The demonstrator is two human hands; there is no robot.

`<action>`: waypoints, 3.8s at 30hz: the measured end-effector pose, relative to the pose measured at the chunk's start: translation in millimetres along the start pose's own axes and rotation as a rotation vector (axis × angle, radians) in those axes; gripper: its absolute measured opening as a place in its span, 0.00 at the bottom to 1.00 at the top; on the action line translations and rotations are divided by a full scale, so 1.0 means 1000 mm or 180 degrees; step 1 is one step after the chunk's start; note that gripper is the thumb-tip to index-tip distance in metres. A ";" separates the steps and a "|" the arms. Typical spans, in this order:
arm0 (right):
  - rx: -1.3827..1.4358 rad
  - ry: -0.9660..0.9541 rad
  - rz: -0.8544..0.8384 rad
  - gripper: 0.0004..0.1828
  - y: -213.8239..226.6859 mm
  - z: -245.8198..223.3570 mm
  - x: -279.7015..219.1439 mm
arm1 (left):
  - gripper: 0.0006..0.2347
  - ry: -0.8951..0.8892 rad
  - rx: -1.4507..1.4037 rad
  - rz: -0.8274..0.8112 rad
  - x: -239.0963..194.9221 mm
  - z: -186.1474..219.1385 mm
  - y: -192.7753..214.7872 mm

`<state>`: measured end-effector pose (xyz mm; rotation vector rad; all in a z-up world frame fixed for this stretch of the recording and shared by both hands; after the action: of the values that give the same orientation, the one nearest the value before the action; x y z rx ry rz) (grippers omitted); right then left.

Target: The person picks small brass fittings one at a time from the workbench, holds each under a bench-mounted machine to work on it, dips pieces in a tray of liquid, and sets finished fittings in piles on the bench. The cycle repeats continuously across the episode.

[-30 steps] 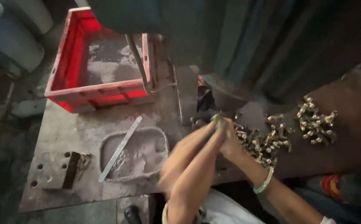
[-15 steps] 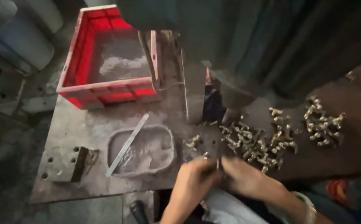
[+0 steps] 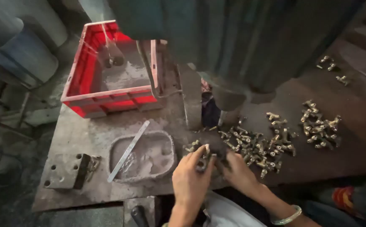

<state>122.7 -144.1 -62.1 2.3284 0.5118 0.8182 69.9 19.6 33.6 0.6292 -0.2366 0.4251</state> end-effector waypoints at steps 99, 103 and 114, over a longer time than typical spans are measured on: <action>0.2271 -0.1340 0.0556 0.14 0.037 -0.013 0.099 | 0.18 0.3783 -0.4020 -0.1194 -0.184 -0.111 -0.155; 0.2392 -0.1584 0.0788 0.12 0.036 -0.012 0.097 | 0.16 0.3699 -0.4252 -0.1273 -0.204 -0.117 -0.167; 0.2244 -0.1275 0.1104 0.15 0.039 -0.014 0.094 | 0.16 0.3611 -0.4099 -0.1269 -0.188 -0.076 -0.114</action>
<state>188.0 -117.7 12.2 3.1949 0.2364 0.3039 -38.9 -75.7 -149.1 -0.8575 0.6761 0.1221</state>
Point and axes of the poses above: each hand's wrist, its own x-axis towards the middle knuckle, its own y-axis out of the back of the hand, z = x × y, the point moved 8 cm from there along x, towards the middle knuckle, and after that the axes turned 6 degrees about y, right-handed, at the moved point
